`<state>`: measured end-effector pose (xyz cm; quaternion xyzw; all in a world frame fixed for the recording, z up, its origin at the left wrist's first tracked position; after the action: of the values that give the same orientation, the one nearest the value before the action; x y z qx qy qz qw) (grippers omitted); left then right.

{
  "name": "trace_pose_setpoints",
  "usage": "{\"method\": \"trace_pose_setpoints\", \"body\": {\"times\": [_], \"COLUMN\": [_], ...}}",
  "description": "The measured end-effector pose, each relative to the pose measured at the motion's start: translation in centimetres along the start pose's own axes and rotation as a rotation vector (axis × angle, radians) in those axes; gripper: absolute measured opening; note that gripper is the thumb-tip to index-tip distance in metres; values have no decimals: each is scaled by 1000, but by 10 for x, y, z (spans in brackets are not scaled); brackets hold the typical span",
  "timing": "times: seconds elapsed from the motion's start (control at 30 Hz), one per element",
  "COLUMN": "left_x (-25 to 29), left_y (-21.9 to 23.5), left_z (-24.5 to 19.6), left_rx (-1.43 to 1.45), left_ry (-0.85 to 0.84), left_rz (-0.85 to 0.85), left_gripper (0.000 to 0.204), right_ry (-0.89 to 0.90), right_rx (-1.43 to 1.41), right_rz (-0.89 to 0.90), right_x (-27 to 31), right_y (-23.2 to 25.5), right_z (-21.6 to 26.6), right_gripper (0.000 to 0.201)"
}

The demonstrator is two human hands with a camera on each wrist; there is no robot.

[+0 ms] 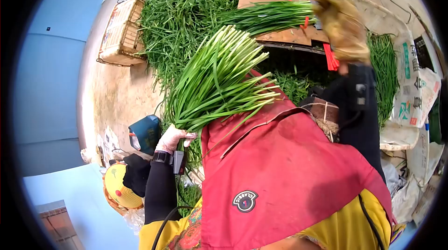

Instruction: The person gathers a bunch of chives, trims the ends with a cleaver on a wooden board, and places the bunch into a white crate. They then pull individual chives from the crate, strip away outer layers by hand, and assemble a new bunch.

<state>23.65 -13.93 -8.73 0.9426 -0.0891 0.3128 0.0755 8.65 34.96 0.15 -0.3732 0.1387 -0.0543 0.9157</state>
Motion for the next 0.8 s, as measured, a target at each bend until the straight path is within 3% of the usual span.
{"method": "trace_pose_setpoints", "body": {"times": [0.07,0.1,0.13,0.17,0.23,0.3,0.37,0.4,0.43,0.47,0.5,0.53,0.57,0.63,0.7,0.73,0.8], "left_x": [-1,-2,-2,-3,-2,-1,0,1,0,-1,-1,-2,-3,-2,-3,-3,-3], "left_y": [3,3,1,0,3,7,5,5,5,4,3,2,0,-3,-5,-5,-3], "left_z": [4,5,5,5,10,17,18,21,23,24,25,24,24,24,25,24,27], "left_rx": [7,14,35,24,29,94,57,71,82,101,116,96,98,101,118,121,100], "left_ry": [22,38,47,57,52,29,9,16,20,-2,-23,-28,-26,-23,-34,-33,-24], "left_rz": [17,33,24,33,-16,-20,-17,-39,-37,-20,1,-8,0,-21,-11,-17,-17], "left_gripper": [36,34,32,32,31,33,33,32,32,32,33,34,34,34,32,32,29], "right_ry": [157,92,-220,-21,11,-3,-189,-152,-99,-56,-212,-133,73,-571,-626,-624,-466], "right_rx": [433,186,280,408,614,752,916,988,1298,1584,1962,1924,1829,1588,1472,1411,1332], "right_rz": [309,583,556,799,1045,998,841,842,904,850,825,772,757,670,685,719,703], "right_x": [-2,20,33,48,76,63,44,41,41,52,66,76,89,113,134,141,149], "right_y": [-66,-128,-170,-203,-246,-229,-174,-136,-94,-59,-50,-8,17,22,29,27,45], "right_z": [-35,-40,-61,-74,-94,-97,-97,-98,-106,-99,-80,-91,-93,-102,-132,-146,-195], "right_gripper": [34,40,44,41,39,37,37,37,43,54,63,63,49,42,40,49,60]}}
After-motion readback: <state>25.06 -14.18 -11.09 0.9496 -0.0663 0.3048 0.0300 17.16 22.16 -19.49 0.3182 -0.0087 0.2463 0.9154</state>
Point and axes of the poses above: each hand's wrist, its own x-axis away from the middle knuckle, its own y-axis out of the back of the hand, z = x × y, the point moved 5 cm from there along -x, towards the middle knuckle, and after that the axes turned 10 degrees about -z, right-handed, at the moved point
